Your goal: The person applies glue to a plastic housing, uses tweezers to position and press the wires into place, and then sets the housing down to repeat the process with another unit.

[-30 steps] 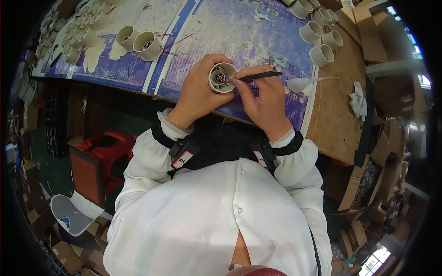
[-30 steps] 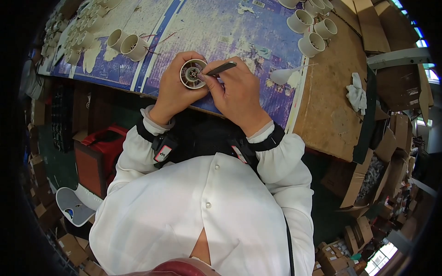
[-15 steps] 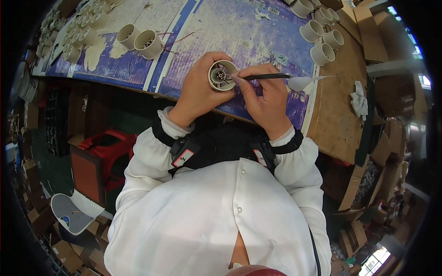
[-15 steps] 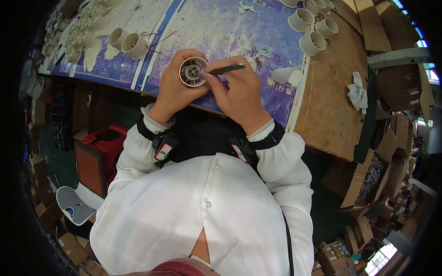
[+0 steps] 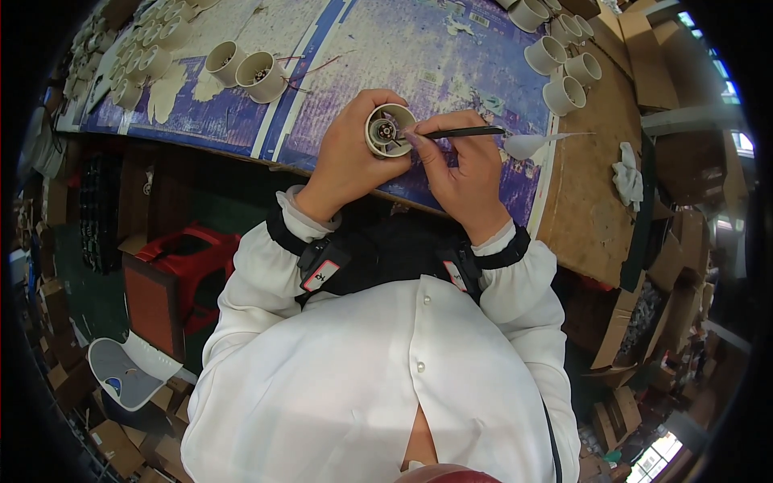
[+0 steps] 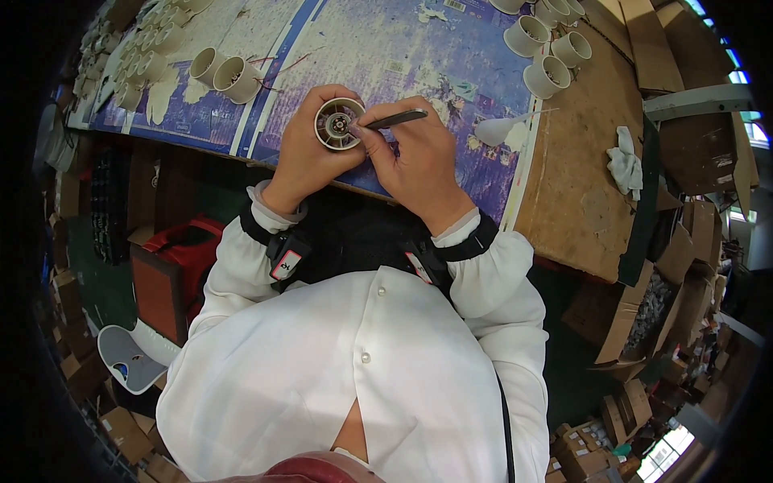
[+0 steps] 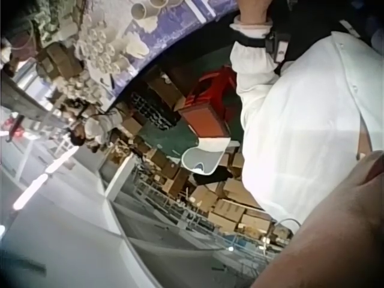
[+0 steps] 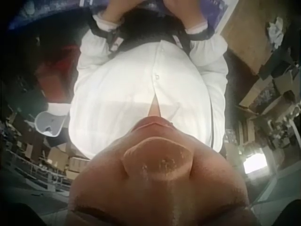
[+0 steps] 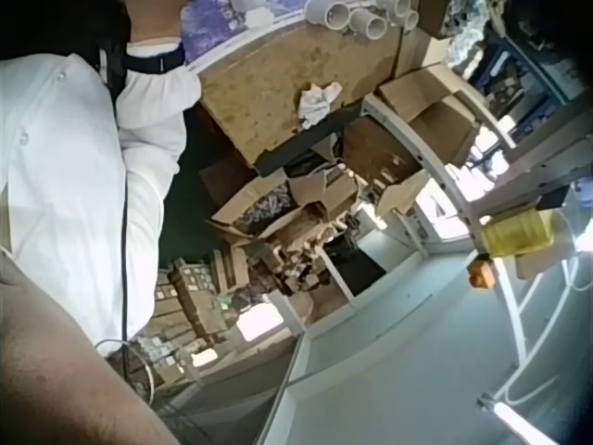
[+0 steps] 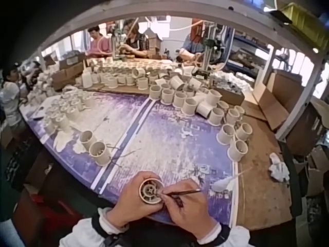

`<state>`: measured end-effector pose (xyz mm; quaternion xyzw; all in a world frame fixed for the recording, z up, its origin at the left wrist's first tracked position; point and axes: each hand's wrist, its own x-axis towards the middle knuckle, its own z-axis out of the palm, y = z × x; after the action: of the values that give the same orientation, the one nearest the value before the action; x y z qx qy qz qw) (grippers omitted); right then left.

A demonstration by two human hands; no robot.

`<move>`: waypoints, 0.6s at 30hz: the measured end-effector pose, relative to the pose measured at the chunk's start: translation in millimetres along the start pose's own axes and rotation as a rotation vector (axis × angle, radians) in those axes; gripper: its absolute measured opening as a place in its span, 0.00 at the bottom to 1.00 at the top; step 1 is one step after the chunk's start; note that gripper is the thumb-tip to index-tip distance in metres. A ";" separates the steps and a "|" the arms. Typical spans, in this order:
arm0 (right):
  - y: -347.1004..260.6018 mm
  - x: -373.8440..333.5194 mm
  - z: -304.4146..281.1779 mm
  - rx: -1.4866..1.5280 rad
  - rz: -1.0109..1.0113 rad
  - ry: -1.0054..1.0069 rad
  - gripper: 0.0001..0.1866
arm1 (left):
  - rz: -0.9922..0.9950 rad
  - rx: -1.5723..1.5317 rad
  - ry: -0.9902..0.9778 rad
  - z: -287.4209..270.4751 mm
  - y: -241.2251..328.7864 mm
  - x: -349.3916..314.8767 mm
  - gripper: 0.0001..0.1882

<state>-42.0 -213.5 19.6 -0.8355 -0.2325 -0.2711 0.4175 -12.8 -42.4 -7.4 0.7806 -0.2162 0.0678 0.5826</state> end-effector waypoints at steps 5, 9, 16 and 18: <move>1.2 -1.0 2.5 0.031 0.017 0.027 0.05 | 0.009 -0.039 0.029 1.4 0.7 0.8 0.28; 1.4 -0.9 2.9 0.033 0.013 0.040 0.05 | 0.009 -0.032 0.028 1.4 -0.6 1.1 0.28; -1.0 1.9 3.5 -0.007 -0.039 0.030 0.04 | 0.025 -0.021 0.029 1.5 -1.1 0.1 0.28; -0.1 1.8 3.5 -0.009 -0.046 0.026 0.05 | 0.066 0.008 0.037 2.6 -1.9 -0.2 0.28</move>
<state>-39.8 -210.2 19.0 -0.8281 -0.2449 -0.2926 0.4106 -12.6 -44.4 -10.0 0.7739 -0.2306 0.1022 0.5809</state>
